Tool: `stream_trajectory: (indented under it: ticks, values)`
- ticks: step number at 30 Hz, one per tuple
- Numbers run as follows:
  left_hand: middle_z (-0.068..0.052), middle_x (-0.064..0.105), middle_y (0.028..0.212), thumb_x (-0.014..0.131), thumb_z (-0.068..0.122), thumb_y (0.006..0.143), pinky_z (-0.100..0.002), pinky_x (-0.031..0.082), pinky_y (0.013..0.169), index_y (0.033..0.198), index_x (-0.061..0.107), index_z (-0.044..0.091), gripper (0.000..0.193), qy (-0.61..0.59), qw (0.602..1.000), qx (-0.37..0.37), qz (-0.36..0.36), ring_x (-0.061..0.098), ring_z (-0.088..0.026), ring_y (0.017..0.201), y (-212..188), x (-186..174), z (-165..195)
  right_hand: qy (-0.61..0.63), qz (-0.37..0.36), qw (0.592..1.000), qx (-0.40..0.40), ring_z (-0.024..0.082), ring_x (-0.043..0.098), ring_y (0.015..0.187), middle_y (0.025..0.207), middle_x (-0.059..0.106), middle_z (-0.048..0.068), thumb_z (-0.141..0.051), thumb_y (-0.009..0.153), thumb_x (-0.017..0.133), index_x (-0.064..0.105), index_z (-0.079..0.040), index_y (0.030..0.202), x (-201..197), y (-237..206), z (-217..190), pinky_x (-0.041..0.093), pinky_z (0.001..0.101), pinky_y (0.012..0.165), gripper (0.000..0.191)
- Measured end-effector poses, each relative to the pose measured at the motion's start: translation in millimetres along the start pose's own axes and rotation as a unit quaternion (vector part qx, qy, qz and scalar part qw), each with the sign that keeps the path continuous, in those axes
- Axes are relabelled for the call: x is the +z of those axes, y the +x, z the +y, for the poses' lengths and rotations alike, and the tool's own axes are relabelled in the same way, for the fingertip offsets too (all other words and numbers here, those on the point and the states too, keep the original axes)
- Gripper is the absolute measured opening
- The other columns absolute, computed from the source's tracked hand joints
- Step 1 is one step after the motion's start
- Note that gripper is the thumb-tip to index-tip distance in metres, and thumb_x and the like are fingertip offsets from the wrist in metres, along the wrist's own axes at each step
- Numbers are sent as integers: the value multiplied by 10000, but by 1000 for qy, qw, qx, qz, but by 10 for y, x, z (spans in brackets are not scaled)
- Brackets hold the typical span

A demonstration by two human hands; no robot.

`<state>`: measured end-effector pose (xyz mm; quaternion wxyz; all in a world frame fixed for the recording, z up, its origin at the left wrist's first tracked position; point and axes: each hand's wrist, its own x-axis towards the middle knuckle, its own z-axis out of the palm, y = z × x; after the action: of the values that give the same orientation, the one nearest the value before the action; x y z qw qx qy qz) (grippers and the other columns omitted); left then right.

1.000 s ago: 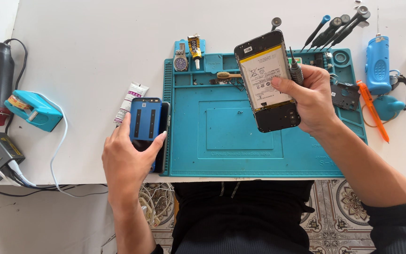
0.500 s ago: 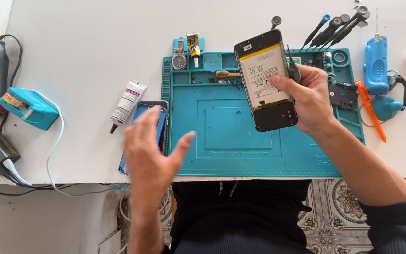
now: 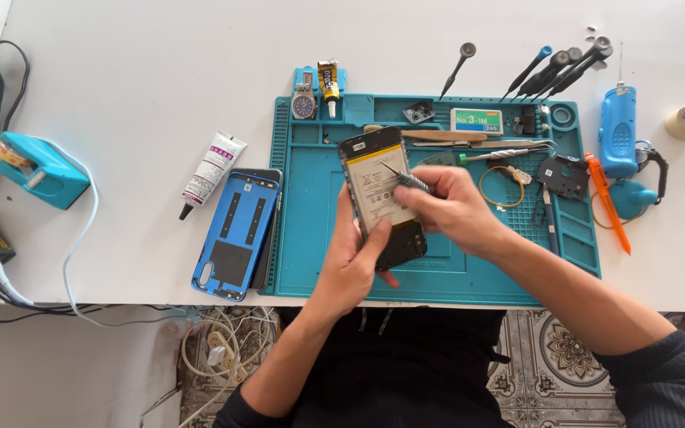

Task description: The person pries open the back cover of a blue smartphone using a blue opening tool, removes the back shell, and then uses a screwdriver to unscrew and pry at the internal battery and frame of the disassembled phone on a repair mat.

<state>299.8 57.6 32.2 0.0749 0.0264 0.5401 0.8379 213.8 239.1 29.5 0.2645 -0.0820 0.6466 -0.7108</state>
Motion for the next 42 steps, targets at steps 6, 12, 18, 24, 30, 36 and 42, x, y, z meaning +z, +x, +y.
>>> stream_trajectory:
  ticks: [6, 12, 18, 24, 30, 36, 42]
  values:
    - [-157, 692, 1144, 647, 141, 935, -251, 541, 443, 1661, 58, 114, 935, 73, 993, -32, -82, 653, -154, 764, -97, -221, 112, 70, 14, 996, -51, 7, 314, 510, 644, 448, -93, -153, 987, 674, 638, -47, 1050, -92, 82, -92, 245, 225, 453, 128]
    - [-196, 685, 1227, 807, 243, 898, -334, 578, 691, 1600, 325, -7, 887, -163, 983, 79, -31, 688, -233, 989, -52, -619, -44, 119, 17, 992, -43, 29, 329, 500, 634, 428, -81, -185, 1024, 648, 599, -67, 920, -94, 191, -191, 267, 234, 454, 165]
    - [-116, 464, 1506, 803, 192, 971, -453, 458, 1141, 1541, 339, 50, 748, -68, 962, 262, 18, 509, -236, 1305, 30, -436, -226, -21, -94, 994, 59, 46, 394, 487, 608, 458, -66, -241, 989, 638, 644, -43, 921, 103, 191, -65, 297, 259, 427, 209]
    - [-213, 430, 1493, 572, 128, 1017, -536, 430, 1128, 1651, -5, 219, 862, -250, 938, 199, 133, 526, -357, 1327, 67, -225, -215, -309, -270, 912, -7, 31, 419, 542, 615, 551, -48, -278, 949, 757, 742, -16, 837, 91, 210, -225, 327, 257, 448, 285]
    - [-201, 396, 1558, 431, -69, 951, -481, 354, 1248, 1665, 126, 23, 782, -181, 933, 223, 215, 370, -320, 1495, 187, -317, -247, -390, -101, 915, -5, 48, 437, 476, 582, 607, -31, -217, 881, 747, 809, -61, 1010, -174, 339, -562, 336, 255, 411, 211]
    - [-186, 368, 1567, 447, -109, 908, -433, 345, 1239, 1608, 145, 46, 778, -69, 954, 206, 206, 357, -290, 1512, 330, -289, -273, -368, -46, 925, -82, 11, 535, 613, 773, 733, -38, -144, 864, 773, 776, -74, 1162, -327, 437, -789, 429, 192, 518, 306]
    - [-214, 388, 1551, 554, -111, 944, -422, 361, 1265, 1410, 263, 95, 586, 34, 945, 268, 186, 364, -288, 1519, 280, -230, -239, -360, 10, 923, -134, 41, 588, 702, 853, 747, 31, -104, 879, 789, 782, -75, 1171, -341, 417, -691, 478, 214, 602, 293]
